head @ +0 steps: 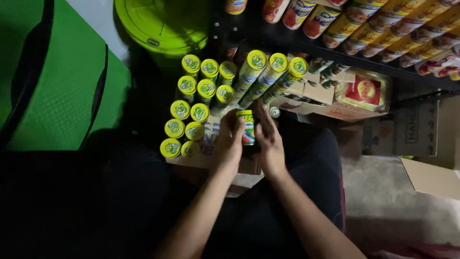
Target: Wiping canned sardines with a cloth and placing them on a shelf in a storage area.
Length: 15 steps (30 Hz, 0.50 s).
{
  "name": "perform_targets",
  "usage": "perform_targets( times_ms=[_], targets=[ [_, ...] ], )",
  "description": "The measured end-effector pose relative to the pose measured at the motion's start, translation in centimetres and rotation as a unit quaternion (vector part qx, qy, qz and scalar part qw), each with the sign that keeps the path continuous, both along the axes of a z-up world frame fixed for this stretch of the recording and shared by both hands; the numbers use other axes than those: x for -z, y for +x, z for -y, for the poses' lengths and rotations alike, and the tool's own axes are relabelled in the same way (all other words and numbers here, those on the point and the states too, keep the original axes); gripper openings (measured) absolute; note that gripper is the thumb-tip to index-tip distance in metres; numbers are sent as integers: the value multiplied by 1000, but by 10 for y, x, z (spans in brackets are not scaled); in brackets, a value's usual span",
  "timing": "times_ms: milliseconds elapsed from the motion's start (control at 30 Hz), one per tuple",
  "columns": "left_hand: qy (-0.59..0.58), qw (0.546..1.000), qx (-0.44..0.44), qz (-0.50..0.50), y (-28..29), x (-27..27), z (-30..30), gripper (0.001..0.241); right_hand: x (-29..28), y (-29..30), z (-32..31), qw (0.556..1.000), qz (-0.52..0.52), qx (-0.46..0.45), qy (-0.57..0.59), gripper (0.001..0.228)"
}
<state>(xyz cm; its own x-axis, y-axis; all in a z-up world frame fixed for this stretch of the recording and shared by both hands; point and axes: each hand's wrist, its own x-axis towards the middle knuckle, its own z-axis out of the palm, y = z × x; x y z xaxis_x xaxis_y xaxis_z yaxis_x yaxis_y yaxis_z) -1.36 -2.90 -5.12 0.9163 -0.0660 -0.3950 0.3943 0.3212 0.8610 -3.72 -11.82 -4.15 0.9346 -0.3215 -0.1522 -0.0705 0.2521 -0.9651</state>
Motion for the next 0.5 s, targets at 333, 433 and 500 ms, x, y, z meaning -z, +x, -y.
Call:
perform_targets(
  times_ms=[333, 433, 500],
  targets=[
    [187, 976, 55, -101, 14, -5, -8, 67, -37, -32, -30, 926, 172, -129, -310, 63],
    [100, 993, -8, -63, -4, -12, -4, 56, -43, -7, -28, 927, 157, -127, -315, 61],
    [18, 998, -53, -1, -8, 5, 1, 56, -43, 4, -30, 937, 151, -112, -295, 59]
  ],
)
